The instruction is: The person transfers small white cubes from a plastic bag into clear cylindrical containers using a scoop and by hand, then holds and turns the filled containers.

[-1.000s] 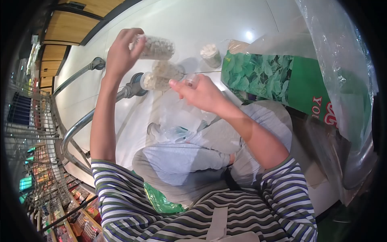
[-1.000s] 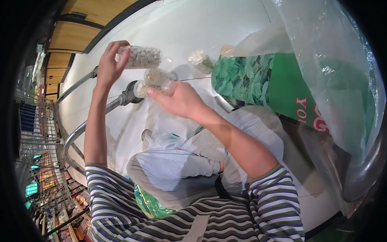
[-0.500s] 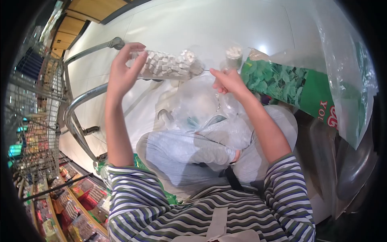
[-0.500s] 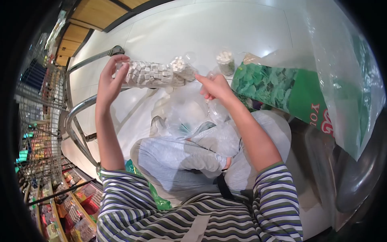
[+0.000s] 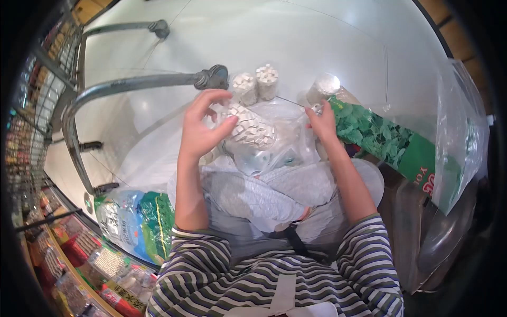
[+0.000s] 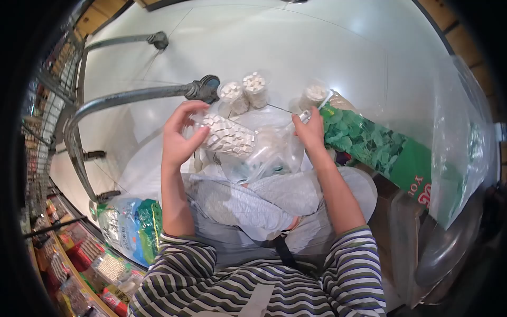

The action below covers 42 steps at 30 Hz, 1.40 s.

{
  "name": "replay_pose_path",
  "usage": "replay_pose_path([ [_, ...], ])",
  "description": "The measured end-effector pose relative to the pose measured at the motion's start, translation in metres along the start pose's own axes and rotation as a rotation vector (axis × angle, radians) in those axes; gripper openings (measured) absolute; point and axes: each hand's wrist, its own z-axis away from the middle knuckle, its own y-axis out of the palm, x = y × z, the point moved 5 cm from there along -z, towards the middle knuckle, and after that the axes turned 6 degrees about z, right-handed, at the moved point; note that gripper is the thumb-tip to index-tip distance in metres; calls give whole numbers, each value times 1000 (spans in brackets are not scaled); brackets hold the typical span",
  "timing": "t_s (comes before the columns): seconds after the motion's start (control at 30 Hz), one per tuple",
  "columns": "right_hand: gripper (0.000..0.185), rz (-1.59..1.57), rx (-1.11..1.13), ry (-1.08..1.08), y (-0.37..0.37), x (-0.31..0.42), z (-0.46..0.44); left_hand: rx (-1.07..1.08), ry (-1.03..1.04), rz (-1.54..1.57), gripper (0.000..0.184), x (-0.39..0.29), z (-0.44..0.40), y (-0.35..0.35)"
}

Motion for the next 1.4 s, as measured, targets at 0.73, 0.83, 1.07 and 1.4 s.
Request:
replay_pose_path([
  [0.73,86,-456,302,-707,-44,184,120,84,-653,1333,71,11,38,105],
  [0.83,78,-387,347,-851,-51,196,117,116,-756,1505,68,18,46,122],
  [1.07,43,201,235,-1248,-70,260,168,-257,-107,1160,47,-6,55,96],
  [1.4,41,277,101,-1295,-55,273,177,-236,-166,1268,44,1,58,103],
])
